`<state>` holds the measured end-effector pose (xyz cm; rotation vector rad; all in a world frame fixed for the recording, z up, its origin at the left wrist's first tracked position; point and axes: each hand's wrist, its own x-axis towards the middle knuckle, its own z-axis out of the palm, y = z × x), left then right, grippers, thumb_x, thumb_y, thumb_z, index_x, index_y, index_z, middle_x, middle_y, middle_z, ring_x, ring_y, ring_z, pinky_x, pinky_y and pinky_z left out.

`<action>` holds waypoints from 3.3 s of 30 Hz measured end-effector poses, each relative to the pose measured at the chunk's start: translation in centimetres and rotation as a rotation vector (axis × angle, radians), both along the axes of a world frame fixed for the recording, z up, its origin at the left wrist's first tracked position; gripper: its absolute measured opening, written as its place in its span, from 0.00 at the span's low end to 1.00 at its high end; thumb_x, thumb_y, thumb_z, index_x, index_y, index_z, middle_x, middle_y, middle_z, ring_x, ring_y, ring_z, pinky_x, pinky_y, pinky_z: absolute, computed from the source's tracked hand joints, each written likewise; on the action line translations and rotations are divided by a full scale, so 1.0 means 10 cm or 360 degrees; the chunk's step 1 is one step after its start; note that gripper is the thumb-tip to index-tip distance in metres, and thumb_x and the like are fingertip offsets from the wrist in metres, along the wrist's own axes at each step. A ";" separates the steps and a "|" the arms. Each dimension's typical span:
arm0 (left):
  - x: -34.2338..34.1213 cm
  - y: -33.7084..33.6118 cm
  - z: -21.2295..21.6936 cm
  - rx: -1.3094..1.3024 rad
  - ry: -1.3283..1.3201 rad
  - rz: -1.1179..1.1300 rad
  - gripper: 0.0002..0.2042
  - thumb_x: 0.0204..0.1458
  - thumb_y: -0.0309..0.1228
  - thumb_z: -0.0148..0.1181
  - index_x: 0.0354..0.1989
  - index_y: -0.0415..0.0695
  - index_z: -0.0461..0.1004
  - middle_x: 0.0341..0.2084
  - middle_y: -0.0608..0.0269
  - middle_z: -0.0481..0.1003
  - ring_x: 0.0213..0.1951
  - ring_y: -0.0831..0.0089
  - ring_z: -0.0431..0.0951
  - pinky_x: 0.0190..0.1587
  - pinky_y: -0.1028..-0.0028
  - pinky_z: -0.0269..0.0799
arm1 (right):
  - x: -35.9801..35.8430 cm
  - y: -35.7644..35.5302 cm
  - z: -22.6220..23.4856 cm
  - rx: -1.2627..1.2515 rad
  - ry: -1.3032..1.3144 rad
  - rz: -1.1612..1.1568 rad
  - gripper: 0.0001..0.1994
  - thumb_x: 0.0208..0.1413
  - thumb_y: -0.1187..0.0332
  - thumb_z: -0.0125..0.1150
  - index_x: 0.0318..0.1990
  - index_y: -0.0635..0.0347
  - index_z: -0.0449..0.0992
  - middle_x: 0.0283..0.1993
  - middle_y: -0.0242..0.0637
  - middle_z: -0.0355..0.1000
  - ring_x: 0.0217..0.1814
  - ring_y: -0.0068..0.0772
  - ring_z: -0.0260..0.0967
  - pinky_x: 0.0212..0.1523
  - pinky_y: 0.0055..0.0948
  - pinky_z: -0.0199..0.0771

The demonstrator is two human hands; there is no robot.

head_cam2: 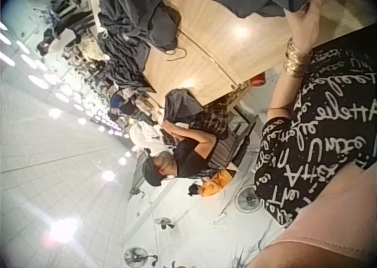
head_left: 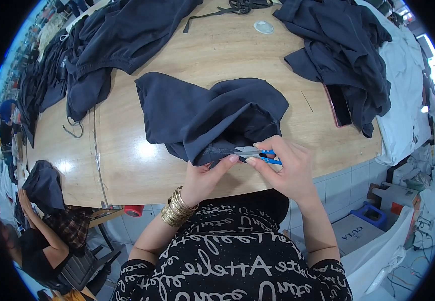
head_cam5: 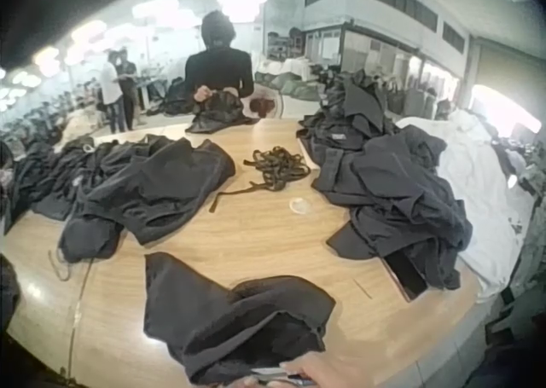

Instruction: Trimming excess threads and making small snips on dark grey fabric shorts at a work table.

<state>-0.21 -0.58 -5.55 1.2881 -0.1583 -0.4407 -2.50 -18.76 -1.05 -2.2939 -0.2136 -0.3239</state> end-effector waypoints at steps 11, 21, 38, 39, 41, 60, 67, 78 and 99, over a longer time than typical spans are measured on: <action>-0.01 -0.01 -0.04 0.0036 0.0003 0.0020 0.08 0.50 0.23 0.57 0.39 0.35 0.71 0.33 0.63 0.75 0.36 0.79 0.73 0.40 0.79 0.69 | 0.01 0.00 0.00 -0.0004 -0.0014 0.0023 0.11 0.41 0.66 0.66 0.26 0.60 0.70 0.23 0.33 0.71 0.23 0.31 0.71 0.22 0.24 0.68; -0.01 0.00 -0.04 0.0061 0.0006 -0.0003 0.09 0.50 0.22 0.57 0.39 0.35 0.70 0.33 0.63 0.75 0.36 0.79 0.74 0.40 0.79 0.69 | 0.01 0.00 0.00 -0.0003 -0.0016 0.0015 0.10 0.42 0.66 0.66 0.25 0.59 0.70 0.22 0.32 0.70 0.21 0.30 0.70 0.20 0.24 0.66; -0.02 -0.02 -0.05 0.0042 0.0058 -0.0006 0.10 0.49 0.21 0.58 0.40 0.35 0.70 0.33 0.62 0.75 0.37 0.79 0.74 0.41 0.79 0.69 | 0.01 0.00 -0.02 0.0030 -0.0032 -0.0001 0.10 0.42 0.66 0.66 0.24 0.58 0.70 0.20 0.32 0.69 0.19 0.30 0.69 0.19 0.24 0.64; -0.02 -0.02 -0.05 0.0043 0.0058 -0.0005 0.10 0.49 0.21 0.58 0.40 0.35 0.70 0.33 0.62 0.75 0.37 0.79 0.74 0.41 0.79 0.69 | 0.01 0.00 -0.02 0.0040 -0.0032 -0.0003 0.10 0.42 0.67 0.66 0.24 0.58 0.70 0.20 0.32 0.69 0.19 0.30 0.68 0.18 0.24 0.64; -0.02 -0.02 -0.04 0.0053 0.0046 0.0001 0.09 0.49 0.22 0.58 0.39 0.35 0.71 0.33 0.62 0.75 0.36 0.79 0.74 0.41 0.79 0.70 | 0.01 -0.01 -0.02 0.0029 -0.0029 0.0010 0.10 0.42 0.67 0.66 0.24 0.58 0.70 0.20 0.32 0.69 0.19 0.30 0.68 0.18 0.24 0.64; 0.00 -0.02 0.03 -0.0262 0.0075 0.0012 0.10 0.53 0.22 0.53 0.43 0.34 0.66 0.34 0.59 0.75 0.38 0.74 0.76 0.42 0.76 0.71 | 0.03 -0.02 0.03 -0.0039 -0.0065 0.0028 0.10 0.40 0.66 0.67 0.26 0.59 0.71 0.23 0.32 0.71 0.22 0.29 0.70 0.21 0.24 0.66; 0.00 0.01 0.02 -0.0074 -0.0008 -0.0013 0.11 0.51 0.21 0.55 0.43 0.34 0.67 0.34 0.58 0.75 0.37 0.75 0.75 0.43 0.77 0.71 | 0.02 0.01 0.05 -0.0100 -0.0042 0.0029 0.11 0.40 0.66 0.67 0.25 0.59 0.70 0.23 0.31 0.70 0.22 0.30 0.70 0.21 0.24 0.67; 0.03 0.02 0.02 -0.0063 -0.0001 -0.0042 0.11 0.51 0.21 0.56 0.42 0.33 0.68 0.32 0.58 0.75 0.36 0.75 0.76 0.41 0.77 0.71 | 0.00 -0.15 0.04 0.0028 0.0078 -0.0104 0.10 0.42 0.66 0.67 0.27 0.59 0.71 0.22 0.33 0.71 0.21 0.29 0.71 0.22 0.23 0.67; 0.00 0.04 -0.02 -0.0026 0.0011 0.0002 0.12 0.49 0.20 0.58 0.43 0.34 0.68 0.34 0.61 0.75 0.37 0.78 0.74 0.41 0.79 0.70 | 0.03 0.01 0.05 -0.0092 -0.0074 0.0072 0.10 0.42 0.65 0.65 0.25 0.58 0.70 0.22 0.31 0.70 0.22 0.30 0.69 0.20 0.24 0.65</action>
